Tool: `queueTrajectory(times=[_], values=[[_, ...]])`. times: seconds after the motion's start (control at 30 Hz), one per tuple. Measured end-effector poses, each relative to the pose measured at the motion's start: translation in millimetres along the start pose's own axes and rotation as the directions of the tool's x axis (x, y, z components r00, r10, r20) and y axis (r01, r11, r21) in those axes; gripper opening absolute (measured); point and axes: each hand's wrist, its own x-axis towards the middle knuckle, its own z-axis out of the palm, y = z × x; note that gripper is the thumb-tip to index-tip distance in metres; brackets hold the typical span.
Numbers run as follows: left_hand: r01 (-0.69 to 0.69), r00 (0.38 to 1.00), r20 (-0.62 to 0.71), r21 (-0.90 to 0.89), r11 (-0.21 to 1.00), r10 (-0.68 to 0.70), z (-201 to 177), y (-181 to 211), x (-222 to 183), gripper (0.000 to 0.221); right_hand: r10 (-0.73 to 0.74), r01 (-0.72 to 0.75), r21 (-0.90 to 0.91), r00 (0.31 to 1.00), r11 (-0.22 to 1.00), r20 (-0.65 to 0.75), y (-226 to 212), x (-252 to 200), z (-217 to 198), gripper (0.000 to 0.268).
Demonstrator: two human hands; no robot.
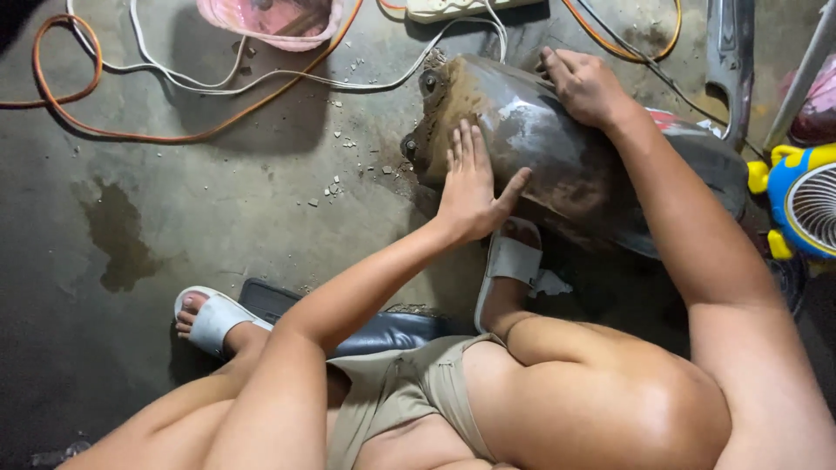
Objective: Hand-sanding a motorcycle fuel tank to remove old paint or smooth the surface.
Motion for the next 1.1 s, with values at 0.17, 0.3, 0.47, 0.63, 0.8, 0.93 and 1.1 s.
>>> queueTrajectory(times=[0.17, 0.3, 0.47, 0.63, 0.8, 0.93, 1.1], values=[[0.011, 0.994, -0.105, 0.035, 0.999, -0.007, 14, -35, 24, 0.099, 0.079, -0.081, 0.093, 0.997, 0.992, 0.025, -4, 2, -3, 0.051], [-0.139, 0.985, -0.11, -0.08, 0.987, 0.13, 13, -10, 2, 0.105, 0.077, -0.077, 0.036, 0.997, 0.996, 0.005, 2, 0, -1, 0.052], [-0.013, 0.991, -0.13, 0.025, 1.0, 0.016, 11, -15, 12, 0.099, 0.115, -0.116, 0.048, 0.993, 0.992, 0.022, -2, 1, 0, 0.048], [-0.08, 0.986, -0.146, -0.008, 0.997, 0.078, 16, -23, 19, 0.096, 0.082, -0.081, 0.092, 0.997, 0.992, -0.007, 1, 2, -2, 0.053], [-0.097, 0.978, -0.181, 0.034, 0.995, 0.101, 18, -13, 13, 0.098, 0.064, -0.064, 0.07, 0.998, 0.995, 0.005, 4, 1, 3, 0.046], [-0.128, 0.974, -0.19, -0.007, 0.992, 0.124, 20, -36, 27, 0.094, 0.082, -0.081, 0.099, 0.997, 0.992, -0.007, 4, 1, 0, 0.049], [-0.14, 0.982, -0.13, 0.0, 0.99, 0.139, 19, -22, 2, 0.104, 0.084, -0.084, 0.064, 0.996, 0.994, 0.014, 0, 0, 1, 0.049]])
